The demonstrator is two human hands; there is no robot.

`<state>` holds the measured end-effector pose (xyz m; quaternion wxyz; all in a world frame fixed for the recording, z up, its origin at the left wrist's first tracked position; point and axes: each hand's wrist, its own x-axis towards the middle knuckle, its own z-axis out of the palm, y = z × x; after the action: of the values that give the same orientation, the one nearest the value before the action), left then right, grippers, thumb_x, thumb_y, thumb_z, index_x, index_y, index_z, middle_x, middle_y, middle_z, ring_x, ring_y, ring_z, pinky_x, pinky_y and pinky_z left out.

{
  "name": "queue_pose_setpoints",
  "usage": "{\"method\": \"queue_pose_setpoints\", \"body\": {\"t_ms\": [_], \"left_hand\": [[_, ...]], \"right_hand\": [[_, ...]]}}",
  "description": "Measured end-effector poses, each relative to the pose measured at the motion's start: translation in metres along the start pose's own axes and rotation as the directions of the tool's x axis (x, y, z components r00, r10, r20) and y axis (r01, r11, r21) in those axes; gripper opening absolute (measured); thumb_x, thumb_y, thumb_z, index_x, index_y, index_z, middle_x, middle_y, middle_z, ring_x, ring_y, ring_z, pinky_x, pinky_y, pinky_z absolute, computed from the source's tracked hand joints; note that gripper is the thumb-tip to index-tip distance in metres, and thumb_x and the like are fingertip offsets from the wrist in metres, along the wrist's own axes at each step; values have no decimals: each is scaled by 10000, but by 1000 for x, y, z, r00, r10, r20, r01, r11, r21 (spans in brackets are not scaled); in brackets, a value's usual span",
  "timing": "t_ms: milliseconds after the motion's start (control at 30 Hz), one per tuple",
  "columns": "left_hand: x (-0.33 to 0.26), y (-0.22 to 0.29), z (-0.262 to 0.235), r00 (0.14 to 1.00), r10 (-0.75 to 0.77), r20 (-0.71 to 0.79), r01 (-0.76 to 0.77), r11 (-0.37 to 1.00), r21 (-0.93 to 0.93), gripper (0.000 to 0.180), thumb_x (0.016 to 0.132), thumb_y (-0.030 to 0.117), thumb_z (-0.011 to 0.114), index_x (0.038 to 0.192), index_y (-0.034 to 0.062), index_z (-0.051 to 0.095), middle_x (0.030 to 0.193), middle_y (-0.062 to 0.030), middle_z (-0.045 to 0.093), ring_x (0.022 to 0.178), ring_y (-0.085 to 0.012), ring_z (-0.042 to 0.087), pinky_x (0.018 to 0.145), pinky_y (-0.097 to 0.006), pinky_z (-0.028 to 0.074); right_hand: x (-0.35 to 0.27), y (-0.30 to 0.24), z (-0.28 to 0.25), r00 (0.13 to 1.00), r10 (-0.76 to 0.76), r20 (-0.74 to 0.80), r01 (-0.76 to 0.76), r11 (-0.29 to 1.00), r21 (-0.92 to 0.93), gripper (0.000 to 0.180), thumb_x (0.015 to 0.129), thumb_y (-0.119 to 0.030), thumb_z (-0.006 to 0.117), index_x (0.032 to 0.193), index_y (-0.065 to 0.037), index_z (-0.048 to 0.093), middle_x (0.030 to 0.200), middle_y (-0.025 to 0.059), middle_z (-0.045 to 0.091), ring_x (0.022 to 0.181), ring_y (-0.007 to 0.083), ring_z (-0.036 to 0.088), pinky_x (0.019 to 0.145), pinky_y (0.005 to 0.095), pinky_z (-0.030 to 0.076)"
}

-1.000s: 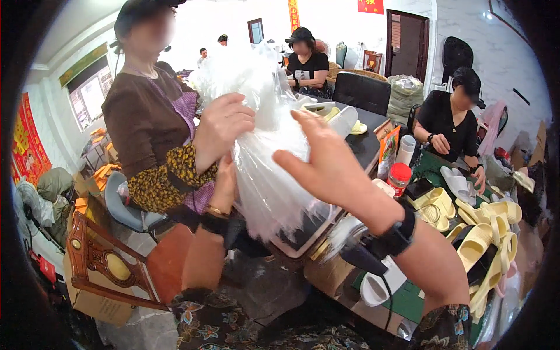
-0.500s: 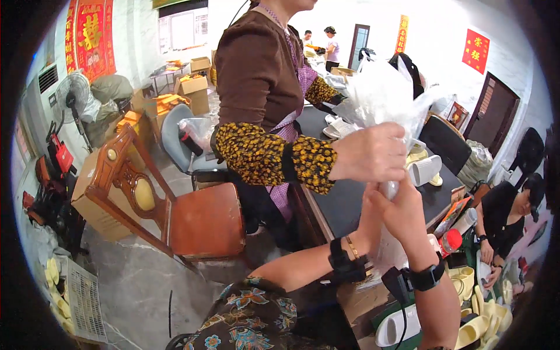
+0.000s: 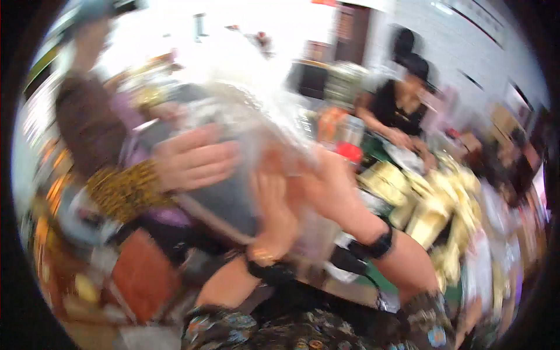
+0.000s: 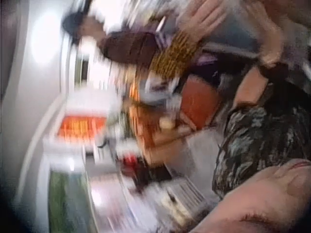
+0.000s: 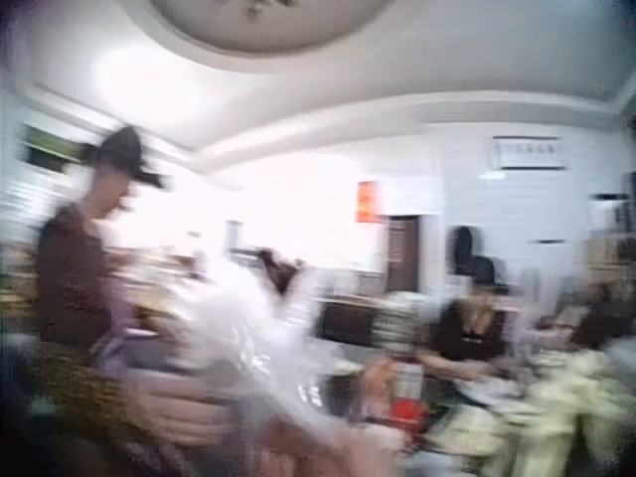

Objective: Assembling and checking slippers in a manufacturing setting.

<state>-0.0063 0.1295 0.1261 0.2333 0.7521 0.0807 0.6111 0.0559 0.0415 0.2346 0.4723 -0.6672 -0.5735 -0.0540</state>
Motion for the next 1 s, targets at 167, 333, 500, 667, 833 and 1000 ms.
{"method": "queue_pose_setpoints", "body": {"t_ms": [167,333,500,667,833,1000], "left_hand": [[6,85,23,970,169,172,-140,976,-170,561,1003,371,335,1366,-51,403,1422,-217,395,1337,-338,350,1115,-435,231],[-30,146,53,897,380,228,-289,891,-349,509,999,297,348,1363,-57,382,1428,-214,365,1338,-334,334,1106,-462,245],[-47,162,71,851,375,369,-259,909,-328,455,997,211,349,1362,-57,387,1424,-207,369,1337,-333,340,1106,-454,251],[-57,150,84,810,388,440,-267,912,-313,417,977,136,369,1344,-55,421,1402,-202,396,1323,-344,367,1095,-457,273],[-73,134,111,781,279,559,-177,957,-230,388,923,132,440,1244,-83,482,1332,-240,456,1263,-391,425,1069,-487,299],[-90,118,119,745,211,632,-89,971,-220,330,909,91,458,1185,-75,532,1264,-233,510,1206,-371,474,1045,-463,330]], "right_hand": [[-58,40,-83,919,-57,-389,104,990,100,184,796,-39,512,930,44,607,805,260,633,780,393,639,686,445,478],[-169,31,-222,883,60,-465,10,989,146,265,884,-54,521,1109,2,650,969,132,685,854,226,629,781,316,473],[-276,-7,-355,763,-141,-631,-332,752,-569,177,899,-158,613,945,-3,683,800,67,682,704,150,626,655,286,487],[-343,-47,-471,552,-205,-808,-659,487,-573,263,900,-207,561,963,32,651,737,132,686,675,182,661,621,344,502],[-425,12,-561,752,-135,-645,-659,-158,-736,240,886,-133,528,1080,-26,622,751,147,671,664,234,663,601,368,516],[-476,108,-528,779,138,-612,-517,-411,-751,383,862,-63,467,1238,-104,531,818,173,653,708,335,656,598,420,535]]}}
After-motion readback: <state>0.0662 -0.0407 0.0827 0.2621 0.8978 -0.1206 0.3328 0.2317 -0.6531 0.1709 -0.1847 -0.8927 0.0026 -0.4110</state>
